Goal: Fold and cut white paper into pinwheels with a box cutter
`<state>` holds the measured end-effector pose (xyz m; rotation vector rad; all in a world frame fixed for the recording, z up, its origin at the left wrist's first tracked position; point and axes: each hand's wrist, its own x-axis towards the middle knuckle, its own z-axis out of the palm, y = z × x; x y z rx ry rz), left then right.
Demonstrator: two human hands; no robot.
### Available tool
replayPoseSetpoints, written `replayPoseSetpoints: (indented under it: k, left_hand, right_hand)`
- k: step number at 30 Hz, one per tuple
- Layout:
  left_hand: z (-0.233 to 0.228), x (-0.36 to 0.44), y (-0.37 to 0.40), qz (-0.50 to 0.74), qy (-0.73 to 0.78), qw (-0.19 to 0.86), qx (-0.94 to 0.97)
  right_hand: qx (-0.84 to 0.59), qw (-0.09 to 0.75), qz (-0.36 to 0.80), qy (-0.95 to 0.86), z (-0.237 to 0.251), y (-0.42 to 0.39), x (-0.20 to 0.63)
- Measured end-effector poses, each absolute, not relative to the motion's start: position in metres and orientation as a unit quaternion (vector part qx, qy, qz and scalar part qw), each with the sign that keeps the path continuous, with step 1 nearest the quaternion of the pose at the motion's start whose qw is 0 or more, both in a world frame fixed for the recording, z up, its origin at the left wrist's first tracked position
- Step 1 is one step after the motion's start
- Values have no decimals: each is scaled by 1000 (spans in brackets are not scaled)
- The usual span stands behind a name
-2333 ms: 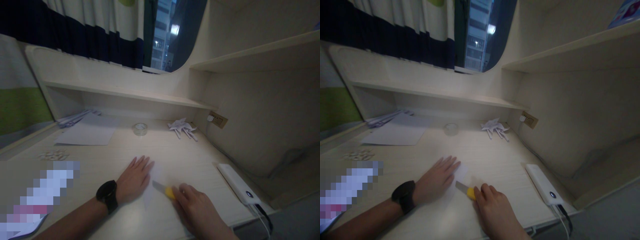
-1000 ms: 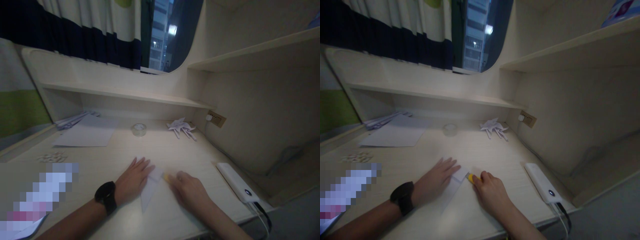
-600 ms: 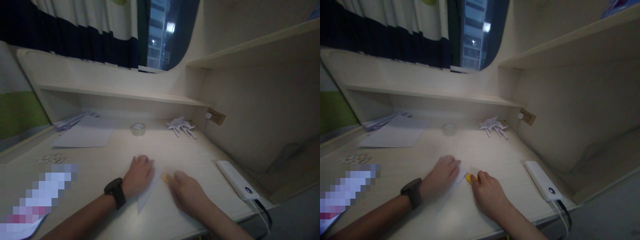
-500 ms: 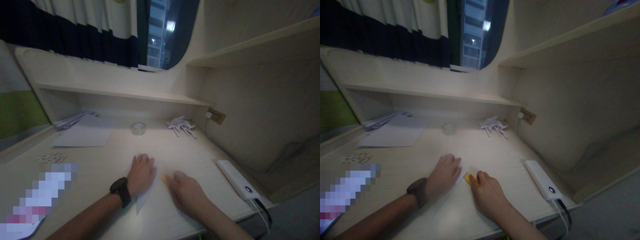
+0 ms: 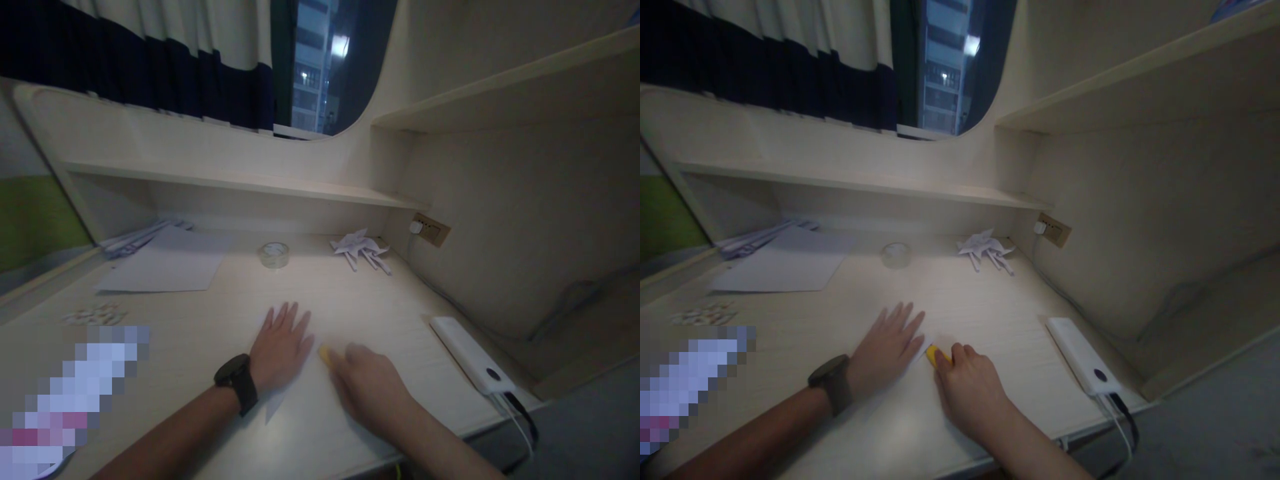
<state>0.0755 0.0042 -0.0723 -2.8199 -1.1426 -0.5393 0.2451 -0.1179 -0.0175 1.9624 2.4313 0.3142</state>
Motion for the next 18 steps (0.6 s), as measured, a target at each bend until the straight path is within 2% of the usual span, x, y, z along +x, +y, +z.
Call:
replayPoseSetpoints:
  k: [18]
  left_hand:
    - [-65, 68, 4, -154, -340, 6, -927]
  right_hand:
    - [596, -8, 103, 797, -16, -123, 253]
